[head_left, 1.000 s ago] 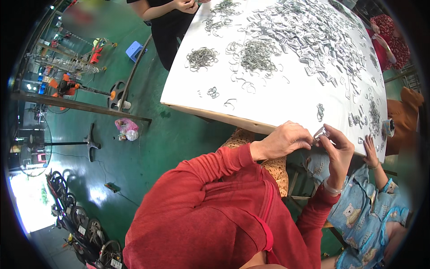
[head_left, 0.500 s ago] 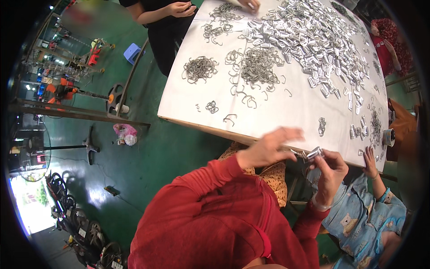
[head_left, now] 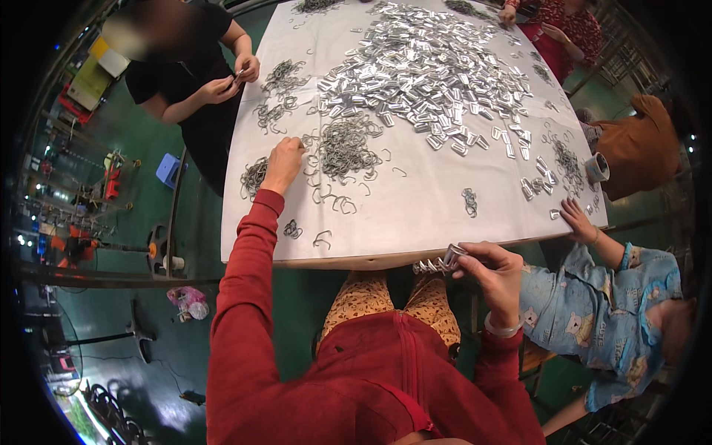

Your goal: The person picks small metal hooks and rectangular metal pieces from a table and connects them by hand. They repeatedly form short chains and hang them on a nearby rack. Other people at the table perform similar assembly actions.

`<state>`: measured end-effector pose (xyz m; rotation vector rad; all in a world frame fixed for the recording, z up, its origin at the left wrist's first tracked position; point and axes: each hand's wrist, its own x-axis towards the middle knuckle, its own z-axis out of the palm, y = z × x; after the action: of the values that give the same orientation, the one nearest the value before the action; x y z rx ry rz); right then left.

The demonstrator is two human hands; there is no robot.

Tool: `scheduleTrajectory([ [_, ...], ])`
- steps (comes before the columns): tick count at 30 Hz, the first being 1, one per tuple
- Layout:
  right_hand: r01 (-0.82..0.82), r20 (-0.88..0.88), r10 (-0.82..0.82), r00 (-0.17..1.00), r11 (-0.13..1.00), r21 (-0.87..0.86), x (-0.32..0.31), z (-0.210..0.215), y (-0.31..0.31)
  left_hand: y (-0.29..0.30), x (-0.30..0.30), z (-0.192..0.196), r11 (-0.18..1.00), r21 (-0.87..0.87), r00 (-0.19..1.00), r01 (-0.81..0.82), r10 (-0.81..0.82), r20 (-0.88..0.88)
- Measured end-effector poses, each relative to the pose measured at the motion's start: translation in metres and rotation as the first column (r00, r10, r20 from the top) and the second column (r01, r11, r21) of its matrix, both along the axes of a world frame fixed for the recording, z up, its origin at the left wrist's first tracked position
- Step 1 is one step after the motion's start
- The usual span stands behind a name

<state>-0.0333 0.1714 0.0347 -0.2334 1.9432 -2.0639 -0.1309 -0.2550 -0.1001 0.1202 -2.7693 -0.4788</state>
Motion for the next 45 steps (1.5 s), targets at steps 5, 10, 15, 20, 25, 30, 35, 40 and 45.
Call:
scheduleTrajectory([
  [5,-0.012,-0.005,0.012,1.000,0.999,-0.034,0.010,-0.004,0.006,0.039,0.007,0.029,0.984,0.179,0.985,0.012,0.019,-0.172],
  [10,0.099,-0.111,-0.088,0.990,0.990,0.099,0.018,-0.008,0.016,0.146,0.034,0.074,0.491,0.852,0.976,0.184,-0.197,-0.097],
  [15,0.222,-0.022,-0.223,0.975,0.974,-0.036,0.022,-0.019,0.008,0.233,0.112,0.116,0.017,0.985,0.827,0.172,-0.545,-0.135],
  [20,0.259,-0.006,-0.260,0.966,0.964,-0.050,0.028,-0.023,0.011,0.259,0.115,0.100,0.295,0.840,0.802,0.454,-0.545,-0.242],
  [25,0.225,-0.035,-0.226,0.973,0.974,-0.024,0.031,-0.025,0.011,0.266,0.116,0.097,0.443,0.726,0.821,0.526,-0.487,-0.297],
  [30,0.145,-0.056,-0.146,0.988,0.989,-0.024,0.001,-0.024,0.033,0.262,0.123,0.083,0.119,0.905,0.742,0.407,-0.621,-0.252],
  [35,0.220,-0.139,-0.176,0.975,0.870,0.442,-0.124,-0.053,0.033,0.259,0.129,0.079,0.115,0.927,0.747,0.357,-0.632,-0.209],
  [40,0.458,-0.473,-0.066,0.879,0.397,0.796,-0.232,-0.137,-0.006,0.263,0.134,0.064,0.084,0.947,0.762,0.309,-0.618,-0.194],
  [45,0.406,-0.558,0.029,0.829,0.656,0.637,-0.232,-0.166,-0.028,0.259,0.135,0.068,0.130,0.932,0.785,0.338,-0.585,-0.202],
])
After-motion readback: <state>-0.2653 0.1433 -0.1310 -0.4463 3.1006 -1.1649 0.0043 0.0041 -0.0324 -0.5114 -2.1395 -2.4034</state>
